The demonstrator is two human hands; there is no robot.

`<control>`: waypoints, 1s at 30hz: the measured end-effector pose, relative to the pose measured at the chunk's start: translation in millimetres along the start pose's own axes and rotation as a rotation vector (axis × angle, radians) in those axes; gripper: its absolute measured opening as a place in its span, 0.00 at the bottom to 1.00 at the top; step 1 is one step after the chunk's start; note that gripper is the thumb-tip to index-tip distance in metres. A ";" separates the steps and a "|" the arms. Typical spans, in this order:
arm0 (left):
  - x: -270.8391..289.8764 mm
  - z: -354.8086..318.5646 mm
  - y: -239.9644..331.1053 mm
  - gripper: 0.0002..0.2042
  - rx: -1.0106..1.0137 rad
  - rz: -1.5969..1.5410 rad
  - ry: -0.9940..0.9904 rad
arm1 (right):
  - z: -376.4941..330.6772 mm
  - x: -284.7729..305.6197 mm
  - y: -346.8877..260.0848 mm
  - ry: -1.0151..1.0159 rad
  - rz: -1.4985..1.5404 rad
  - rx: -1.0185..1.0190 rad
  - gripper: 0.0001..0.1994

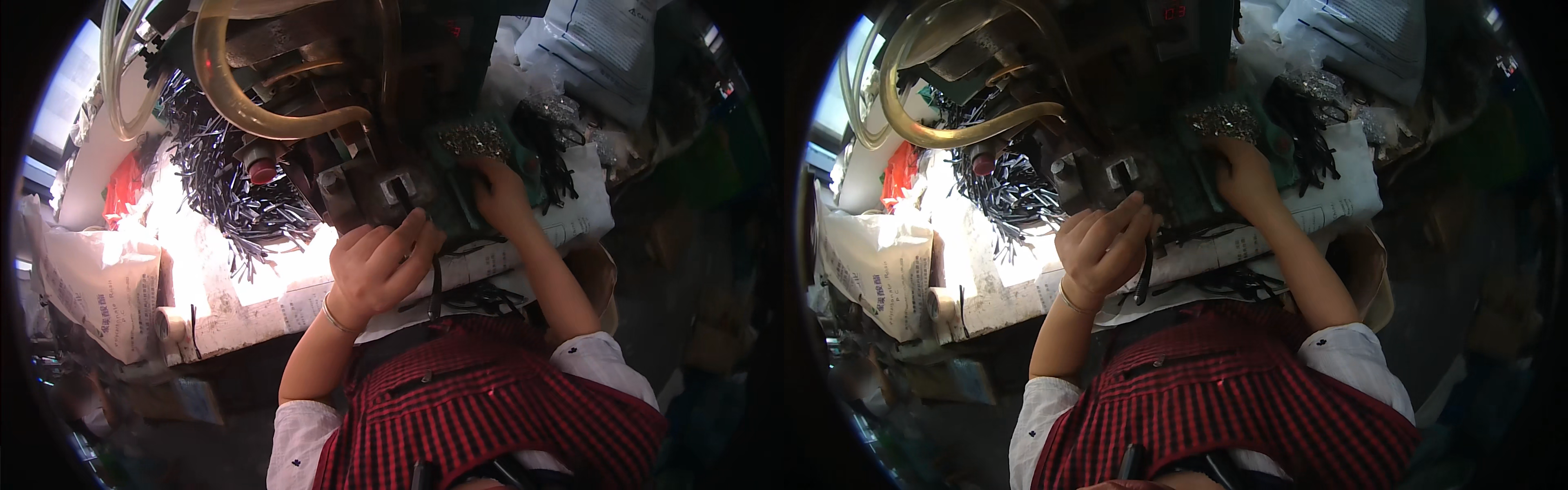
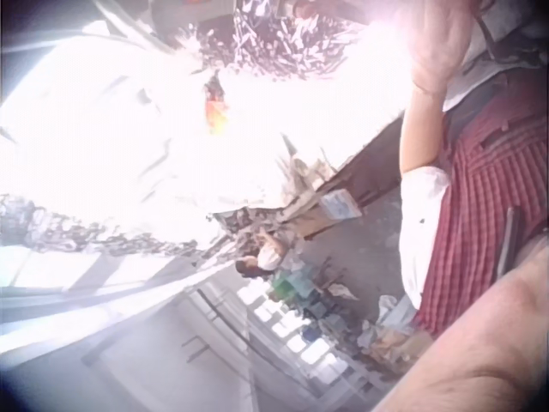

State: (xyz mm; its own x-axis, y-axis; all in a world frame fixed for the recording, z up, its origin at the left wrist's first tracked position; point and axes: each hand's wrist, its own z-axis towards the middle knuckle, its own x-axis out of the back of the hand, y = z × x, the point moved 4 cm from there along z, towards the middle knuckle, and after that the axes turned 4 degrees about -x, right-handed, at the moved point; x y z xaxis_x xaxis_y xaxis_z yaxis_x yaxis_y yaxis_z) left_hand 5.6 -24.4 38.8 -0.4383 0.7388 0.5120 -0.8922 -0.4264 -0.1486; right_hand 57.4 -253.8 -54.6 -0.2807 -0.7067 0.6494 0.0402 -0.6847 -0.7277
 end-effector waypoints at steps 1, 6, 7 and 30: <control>-1.6 -1.4 0.4 0.10 -0.009 0.003 -0.010 | -3.5 6.7 4.7 0.060 -0.002 0.058 0.14; -4.8 -5.3 1.3 0.09 0.019 0.017 0.054 | -4.7 45.3 14.4 0.280 0.154 0.002 0.13; -3.1 -3.7 2.9 0.09 0.020 0.012 0.046 | -11.0 41.1 25.3 0.244 0.061 0.009 0.13; 117.5 -134.3 -81.6 0.05 0.818 0.396 0.005 | -11.0 24.3 12.8 0.238 -0.384 0.206 0.07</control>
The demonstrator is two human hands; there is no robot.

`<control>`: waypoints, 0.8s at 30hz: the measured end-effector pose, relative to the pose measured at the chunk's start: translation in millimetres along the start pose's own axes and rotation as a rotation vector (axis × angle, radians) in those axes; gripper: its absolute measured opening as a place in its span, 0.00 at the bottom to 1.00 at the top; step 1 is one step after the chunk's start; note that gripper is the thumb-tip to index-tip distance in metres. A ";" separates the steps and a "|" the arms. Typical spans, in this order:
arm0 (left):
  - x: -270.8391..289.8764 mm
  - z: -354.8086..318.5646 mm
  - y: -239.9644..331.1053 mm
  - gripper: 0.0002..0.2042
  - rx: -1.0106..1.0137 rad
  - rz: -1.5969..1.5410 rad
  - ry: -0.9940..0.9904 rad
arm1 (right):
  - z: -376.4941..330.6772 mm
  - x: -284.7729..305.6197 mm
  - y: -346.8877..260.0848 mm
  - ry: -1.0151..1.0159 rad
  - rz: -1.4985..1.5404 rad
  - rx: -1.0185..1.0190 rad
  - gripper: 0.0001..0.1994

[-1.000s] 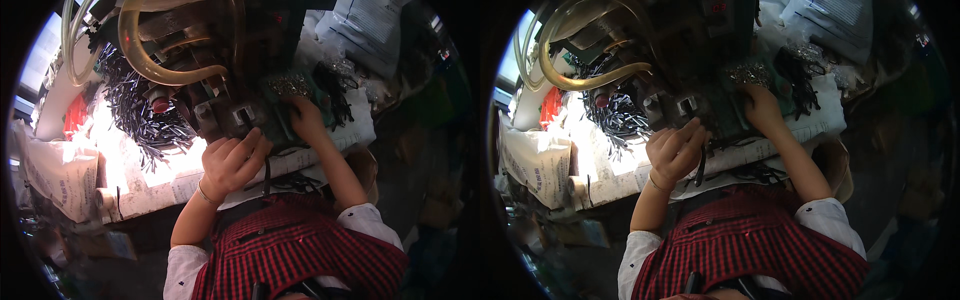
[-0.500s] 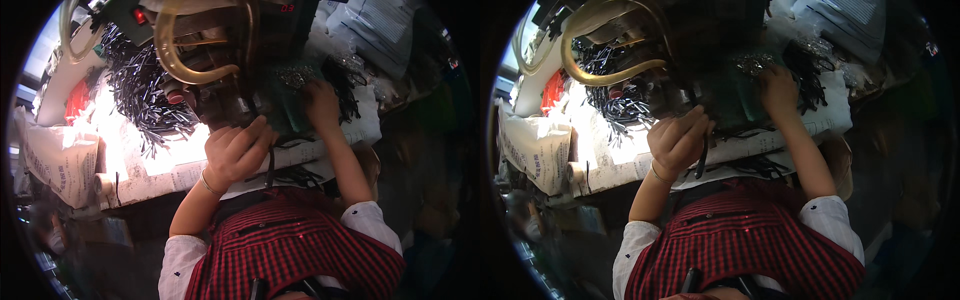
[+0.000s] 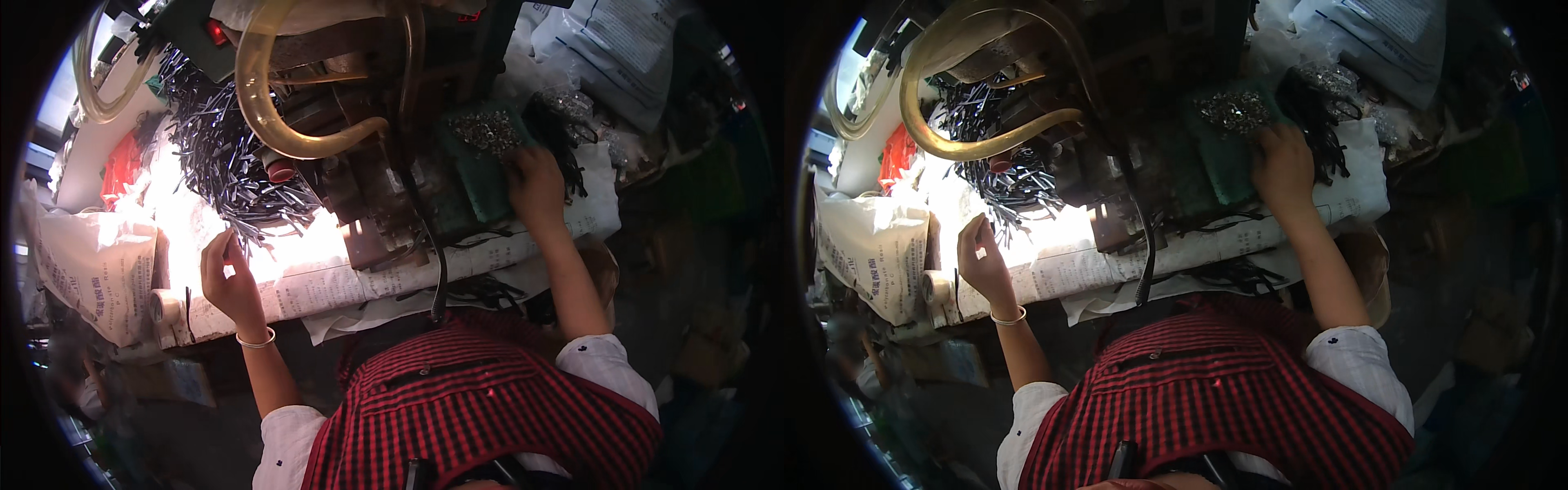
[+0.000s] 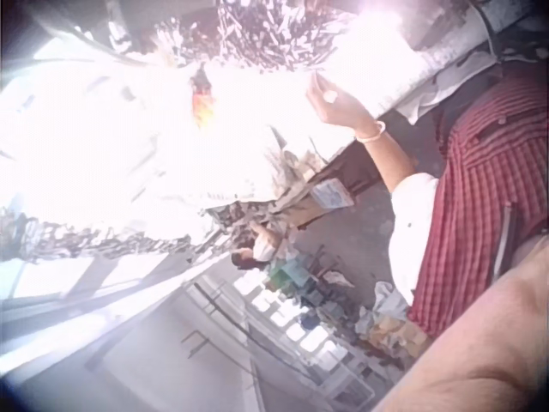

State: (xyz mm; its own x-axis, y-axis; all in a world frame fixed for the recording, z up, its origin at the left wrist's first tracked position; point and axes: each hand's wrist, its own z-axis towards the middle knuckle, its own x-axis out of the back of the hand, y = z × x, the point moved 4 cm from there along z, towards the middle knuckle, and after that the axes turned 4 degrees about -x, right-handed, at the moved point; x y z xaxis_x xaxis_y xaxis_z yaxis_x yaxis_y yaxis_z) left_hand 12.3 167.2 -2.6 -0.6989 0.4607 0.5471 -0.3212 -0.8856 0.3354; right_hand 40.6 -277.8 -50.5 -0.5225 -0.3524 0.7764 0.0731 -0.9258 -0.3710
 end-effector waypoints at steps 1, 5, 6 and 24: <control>-1.4 -4.6 -8.1 0.05 0.014 0.023 0.017 | 0.9 -2.0 -3.5 -0.006 0.017 -0.013 0.07; -21.5 -41.8 -43.0 0.05 0.346 -0.196 0.059 | 8.8 -17.6 -19.3 -0.042 0.022 -0.027 0.05; -21.9 -45.5 -42.6 0.05 0.325 -0.165 0.069 | 11.2 -22.1 -19.1 -0.061 0.012 -0.052 0.05; -95.3 -34.1 -28.8 0.08 -0.297 0.039 -0.432 | -16.2 9.5 -16.8 -0.030 0.487 -0.432 0.10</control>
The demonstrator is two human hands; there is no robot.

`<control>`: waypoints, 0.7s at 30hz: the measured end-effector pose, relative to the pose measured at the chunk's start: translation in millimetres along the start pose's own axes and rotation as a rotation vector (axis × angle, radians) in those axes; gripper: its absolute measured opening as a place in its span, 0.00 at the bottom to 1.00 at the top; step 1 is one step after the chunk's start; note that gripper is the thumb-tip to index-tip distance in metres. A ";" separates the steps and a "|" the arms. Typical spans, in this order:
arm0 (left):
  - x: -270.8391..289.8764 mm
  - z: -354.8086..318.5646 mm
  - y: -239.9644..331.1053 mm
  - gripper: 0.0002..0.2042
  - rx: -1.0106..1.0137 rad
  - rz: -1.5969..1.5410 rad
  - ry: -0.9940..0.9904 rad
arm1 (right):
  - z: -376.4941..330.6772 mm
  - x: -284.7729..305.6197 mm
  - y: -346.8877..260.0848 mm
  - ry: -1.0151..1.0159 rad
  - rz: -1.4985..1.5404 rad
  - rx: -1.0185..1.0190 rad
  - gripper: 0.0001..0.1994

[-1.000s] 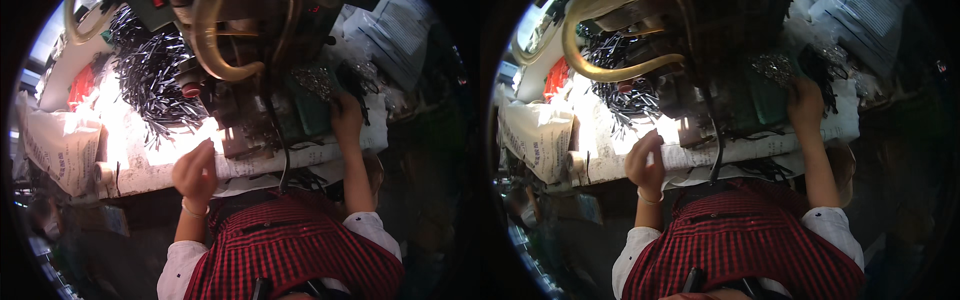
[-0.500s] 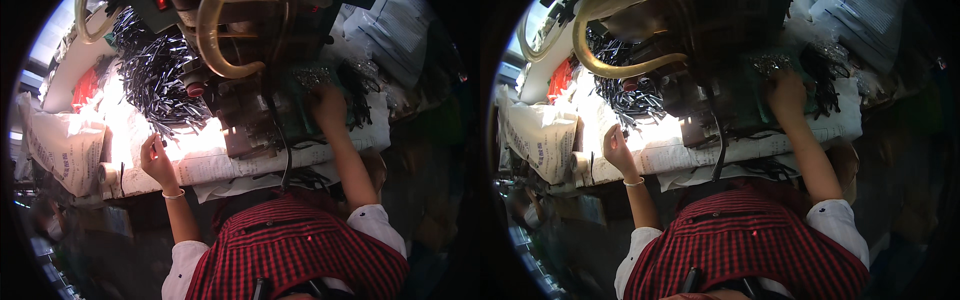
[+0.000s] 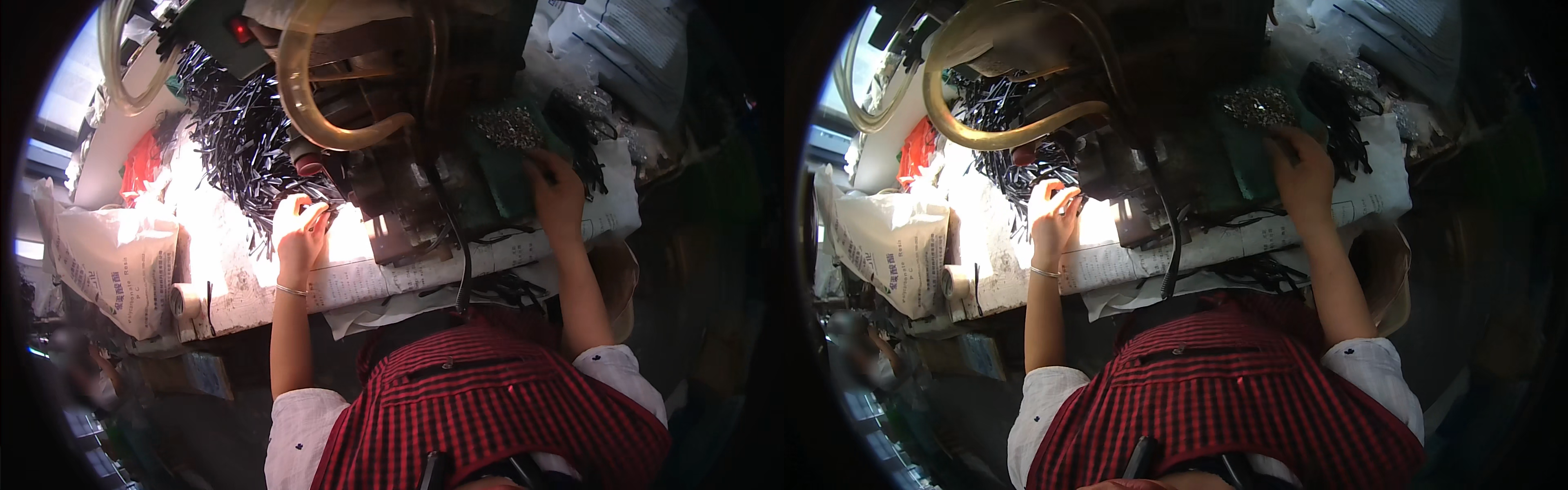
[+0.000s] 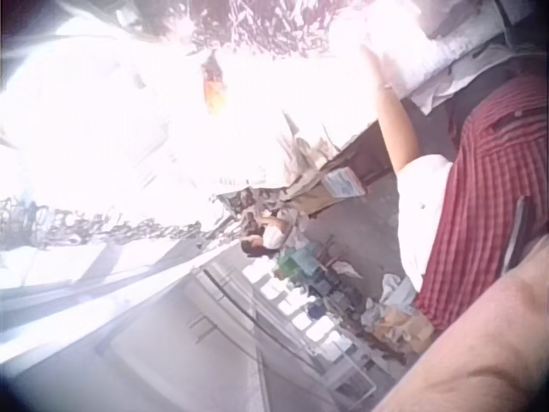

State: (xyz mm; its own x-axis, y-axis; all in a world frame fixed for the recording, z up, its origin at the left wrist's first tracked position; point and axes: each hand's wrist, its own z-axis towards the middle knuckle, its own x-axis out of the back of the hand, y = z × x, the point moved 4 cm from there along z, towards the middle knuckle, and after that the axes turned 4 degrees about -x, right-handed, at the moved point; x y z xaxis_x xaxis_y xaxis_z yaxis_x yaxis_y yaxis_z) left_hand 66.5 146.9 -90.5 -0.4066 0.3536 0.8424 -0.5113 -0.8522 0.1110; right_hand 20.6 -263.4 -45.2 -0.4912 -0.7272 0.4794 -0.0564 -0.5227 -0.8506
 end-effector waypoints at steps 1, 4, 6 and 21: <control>-0.3 -0.7 -0.5 0.07 -0.003 0.006 0.023 | -1.3 -1.1 -12.3 -0.054 0.068 0.045 0.09; 7.6 12.4 -7.9 0.05 0.031 -0.086 0.203 | -0.5 -15.1 -54.9 -0.084 0.206 0.323 0.07; 15.8 10.0 -8.4 0.03 0.363 -0.136 0.307 | 1.2 -26.8 -80.1 -0.048 0.204 0.491 0.08; 128.3 93.8 126.2 0.10 -0.071 -0.851 0.638 | -36.8 -44.9 -129.2 -0.295 0.614 0.241 0.26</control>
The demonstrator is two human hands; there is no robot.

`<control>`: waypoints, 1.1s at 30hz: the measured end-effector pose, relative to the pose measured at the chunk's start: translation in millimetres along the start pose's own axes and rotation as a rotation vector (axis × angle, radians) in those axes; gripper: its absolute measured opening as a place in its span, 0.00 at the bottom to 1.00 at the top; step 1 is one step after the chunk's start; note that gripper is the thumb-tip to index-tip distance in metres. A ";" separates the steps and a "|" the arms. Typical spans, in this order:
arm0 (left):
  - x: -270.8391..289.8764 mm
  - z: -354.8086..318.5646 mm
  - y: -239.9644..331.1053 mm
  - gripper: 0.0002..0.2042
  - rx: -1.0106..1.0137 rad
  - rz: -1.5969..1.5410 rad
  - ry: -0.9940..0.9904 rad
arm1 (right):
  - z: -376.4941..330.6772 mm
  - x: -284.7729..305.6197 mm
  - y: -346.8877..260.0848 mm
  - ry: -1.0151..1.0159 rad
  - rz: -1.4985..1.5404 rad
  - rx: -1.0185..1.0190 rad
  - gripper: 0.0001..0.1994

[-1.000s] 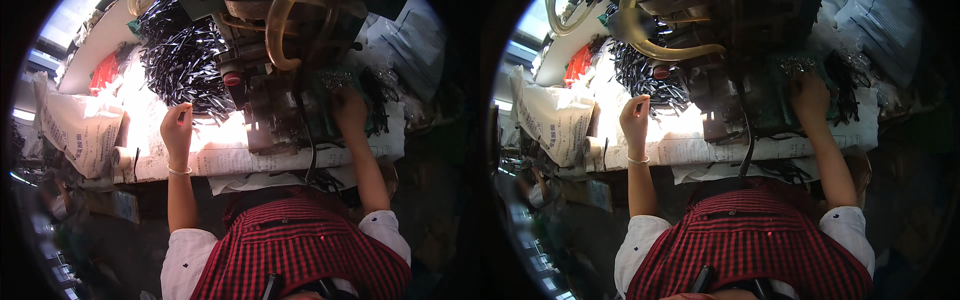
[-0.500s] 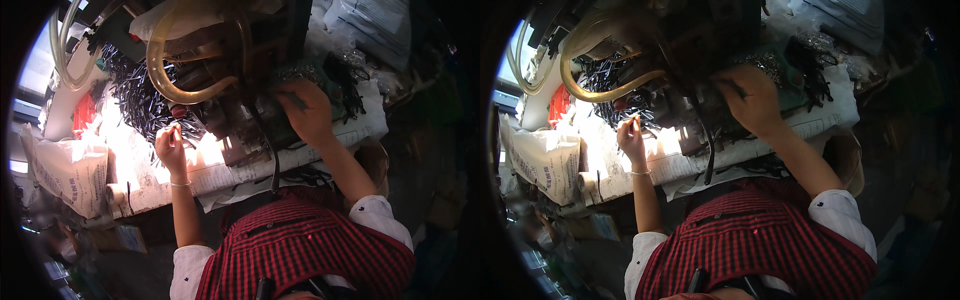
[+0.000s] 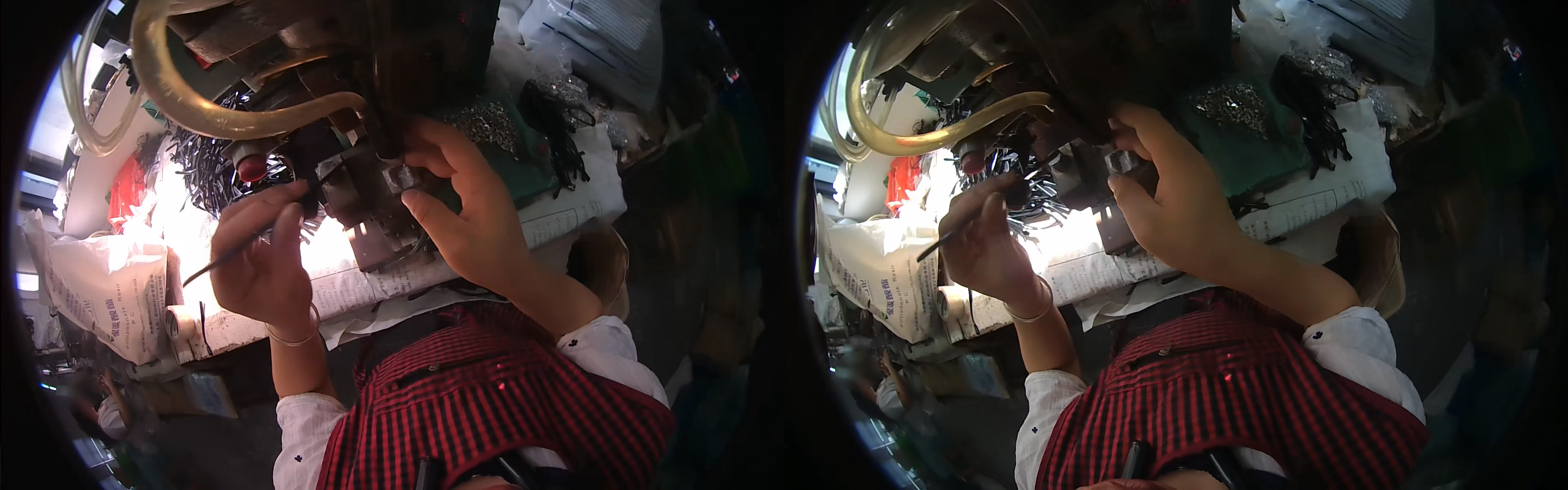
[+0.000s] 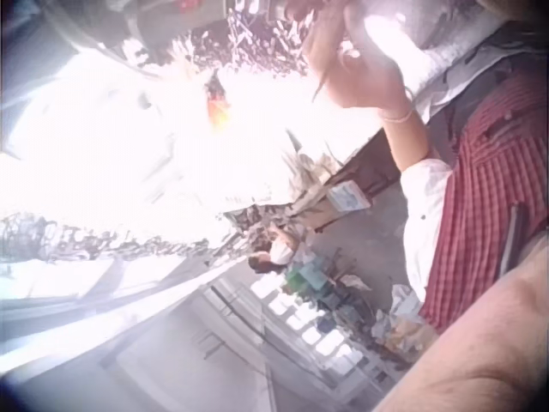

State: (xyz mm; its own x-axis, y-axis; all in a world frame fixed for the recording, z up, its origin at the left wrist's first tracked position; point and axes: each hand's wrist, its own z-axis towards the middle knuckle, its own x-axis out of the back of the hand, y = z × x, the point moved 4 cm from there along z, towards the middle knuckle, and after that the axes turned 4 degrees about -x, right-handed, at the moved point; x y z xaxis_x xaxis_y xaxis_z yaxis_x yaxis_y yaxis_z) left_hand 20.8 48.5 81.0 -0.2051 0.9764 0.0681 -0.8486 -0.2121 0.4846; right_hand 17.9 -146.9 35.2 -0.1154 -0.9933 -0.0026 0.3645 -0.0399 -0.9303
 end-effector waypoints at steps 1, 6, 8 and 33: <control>-6.4 -10.7 3.0 0.11 -0.054 0.074 -0.086 | 2.1 5.3 -4.3 -0.039 -0.017 -0.001 0.26; -59.1 -33.4 22.2 0.13 -0.490 0.328 -0.433 | 30.4 68.4 72.3 0.077 -0.748 -0.020 0.18; -67.0 -44.2 10.8 0.12 -0.586 0.351 -0.446 | 12.9 91.6 106.9 0.000 -0.818 -0.061 0.17; -30.1 -160.8 28.7 0.11 0.478 -0.103 -1.020 | -5.4 124.4 97.6 0.212 -0.961 -0.007 0.08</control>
State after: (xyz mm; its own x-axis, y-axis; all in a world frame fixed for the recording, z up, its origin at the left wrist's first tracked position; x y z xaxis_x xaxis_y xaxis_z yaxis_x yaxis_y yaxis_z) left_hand -75.7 6.3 -47.3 0.5344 0.6128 0.5821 -0.5202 -0.3044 0.7980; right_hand 34.1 -273.7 -57.9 -0.5235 -0.4982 0.6912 0.0236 -0.8194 -0.5727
